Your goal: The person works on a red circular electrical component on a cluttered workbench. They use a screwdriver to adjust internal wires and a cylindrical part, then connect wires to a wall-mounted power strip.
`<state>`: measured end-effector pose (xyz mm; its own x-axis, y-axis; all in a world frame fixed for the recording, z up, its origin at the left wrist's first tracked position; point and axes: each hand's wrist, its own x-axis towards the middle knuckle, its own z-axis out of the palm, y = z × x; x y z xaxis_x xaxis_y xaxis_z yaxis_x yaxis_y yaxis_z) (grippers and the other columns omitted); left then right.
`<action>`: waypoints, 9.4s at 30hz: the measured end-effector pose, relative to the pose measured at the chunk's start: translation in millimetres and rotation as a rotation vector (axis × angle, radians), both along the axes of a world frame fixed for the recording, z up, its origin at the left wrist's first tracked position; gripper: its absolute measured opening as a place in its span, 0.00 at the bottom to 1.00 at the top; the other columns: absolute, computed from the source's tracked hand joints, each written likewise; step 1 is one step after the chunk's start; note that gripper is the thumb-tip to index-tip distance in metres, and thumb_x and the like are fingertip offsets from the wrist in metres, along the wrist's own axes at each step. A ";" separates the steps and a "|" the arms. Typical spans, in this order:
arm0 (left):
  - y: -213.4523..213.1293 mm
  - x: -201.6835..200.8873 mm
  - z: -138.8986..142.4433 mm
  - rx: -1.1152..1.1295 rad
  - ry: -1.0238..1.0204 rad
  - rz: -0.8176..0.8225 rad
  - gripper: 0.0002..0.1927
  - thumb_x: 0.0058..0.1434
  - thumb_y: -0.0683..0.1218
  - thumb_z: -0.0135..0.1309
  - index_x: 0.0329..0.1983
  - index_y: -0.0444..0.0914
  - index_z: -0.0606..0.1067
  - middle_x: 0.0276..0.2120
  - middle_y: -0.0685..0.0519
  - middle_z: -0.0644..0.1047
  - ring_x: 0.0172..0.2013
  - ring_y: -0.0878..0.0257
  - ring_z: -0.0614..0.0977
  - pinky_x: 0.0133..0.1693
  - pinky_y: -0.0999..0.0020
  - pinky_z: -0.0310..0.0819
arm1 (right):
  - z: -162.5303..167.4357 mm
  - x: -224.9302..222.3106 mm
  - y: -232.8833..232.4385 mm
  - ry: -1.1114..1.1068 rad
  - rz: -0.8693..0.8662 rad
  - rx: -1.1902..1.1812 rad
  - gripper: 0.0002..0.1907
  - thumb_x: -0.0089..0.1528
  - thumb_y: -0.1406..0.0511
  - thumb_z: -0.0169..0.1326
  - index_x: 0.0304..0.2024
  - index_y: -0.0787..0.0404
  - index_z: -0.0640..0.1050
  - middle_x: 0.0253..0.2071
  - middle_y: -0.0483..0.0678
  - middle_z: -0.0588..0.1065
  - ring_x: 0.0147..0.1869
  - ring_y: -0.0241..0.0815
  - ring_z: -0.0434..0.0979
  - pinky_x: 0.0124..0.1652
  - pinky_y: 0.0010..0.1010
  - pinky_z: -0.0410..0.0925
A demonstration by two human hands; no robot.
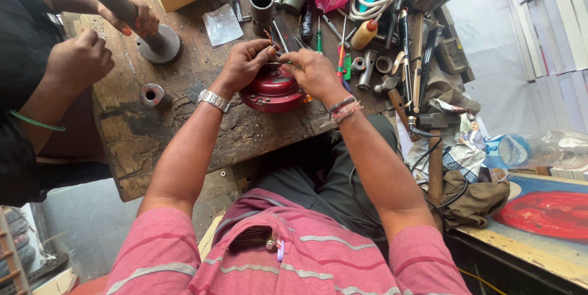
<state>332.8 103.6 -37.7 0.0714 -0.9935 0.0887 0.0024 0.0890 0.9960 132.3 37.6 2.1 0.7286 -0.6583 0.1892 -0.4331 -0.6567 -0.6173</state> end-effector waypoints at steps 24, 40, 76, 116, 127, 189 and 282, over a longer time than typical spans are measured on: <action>1.0 -3.7 -2.2 0.021 0.002 0.057 0.10 0.71 0.44 0.56 0.47 0.31 0.77 0.34 0.56 0.81 0.34 0.74 0.80 0.36 0.77 0.77 | 7.2 1.9 37.1 0.186 -0.228 -0.143 0.12 0.66 0.56 0.53 0.44 0.51 0.84 0.32 0.52 0.81 0.39 0.55 0.81 0.39 0.47 0.72; 3.9 -1.7 0.6 0.009 -0.052 0.041 0.12 0.72 0.45 0.55 0.49 0.30 0.78 0.35 0.57 0.81 0.34 0.75 0.78 0.36 0.77 0.75 | 10.8 3.6 26.2 0.218 -0.236 0.023 0.11 0.65 0.55 0.55 0.45 0.48 0.84 0.33 0.51 0.81 0.39 0.53 0.82 0.39 0.45 0.71; 0.6 -6.1 -0.7 0.023 0.078 0.037 0.07 0.71 0.43 0.57 0.42 0.33 0.74 0.33 0.55 0.81 0.34 0.73 0.81 0.36 0.76 0.78 | 8.1 -8.3 31.1 0.032 -0.231 0.169 0.13 0.64 0.57 0.57 0.45 0.56 0.83 0.35 0.56 0.81 0.40 0.55 0.83 0.39 0.42 0.72; 10.8 -27.3 -2.3 -0.009 -0.120 0.349 0.13 0.65 0.46 0.65 0.30 0.35 0.74 0.24 0.58 0.80 0.26 0.76 0.81 0.27 0.77 0.74 | -11.0 25.5 40.5 0.484 -0.252 -0.264 0.08 0.63 0.64 0.49 0.38 0.56 0.79 0.30 0.54 0.81 0.35 0.55 0.84 0.33 0.45 0.75; 19.1 -28.0 -1.4 -0.053 -0.220 0.322 0.13 0.66 0.45 0.66 0.31 0.34 0.77 0.25 0.56 0.81 0.26 0.75 0.78 0.27 0.76 0.72 | 1.3 23.4 43.2 0.674 -0.119 -0.308 0.10 0.61 0.64 0.52 0.30 0.55 0.84 0.31 0.53 0.82 0.34 0.52 0.84 0.31 0.42 0.75; 6.0 -11.1 -5.0 0.014 -0.204 0.208 0.11 0.67 0.48 0.62 0.36 0.34 0.79 0.26 0.57 0.82 0.27 0.76 0.79 0.27 0.77 0.75 | 16.7 3.3 31.3 0.307 -0.214 -0.030 0.15 0.67 0.53 0.50 0.42 0.52 0.82 0.31 0.58 0.80 0.38 0.63 0.81 0.38 0.53 0.72; 21.5 -34.7 -6.7 -0.073 -0.174 0.347 0.10 0.68 0.46 0.61 0.41 0.33 0.78 0.32 0.57 0.81 0.33 0.73 0.79 0.35 0.76 0.75 | -12.0 -24.3 35.1 0.216 -0.269 0.059 0.15 0.66 0.57 0.51 0.50 0.57 0.74 0.35 0.57 0.80 0.42 0.58 0.81 0.40 0.49 0.70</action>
<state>298.0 125.1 -44.4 0.3795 -0.9036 0.1989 -0.2090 0.1257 0.9698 108.0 72.7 -9.9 0.5470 -0.8371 0.0057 -0.7104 -0.4677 -0.5259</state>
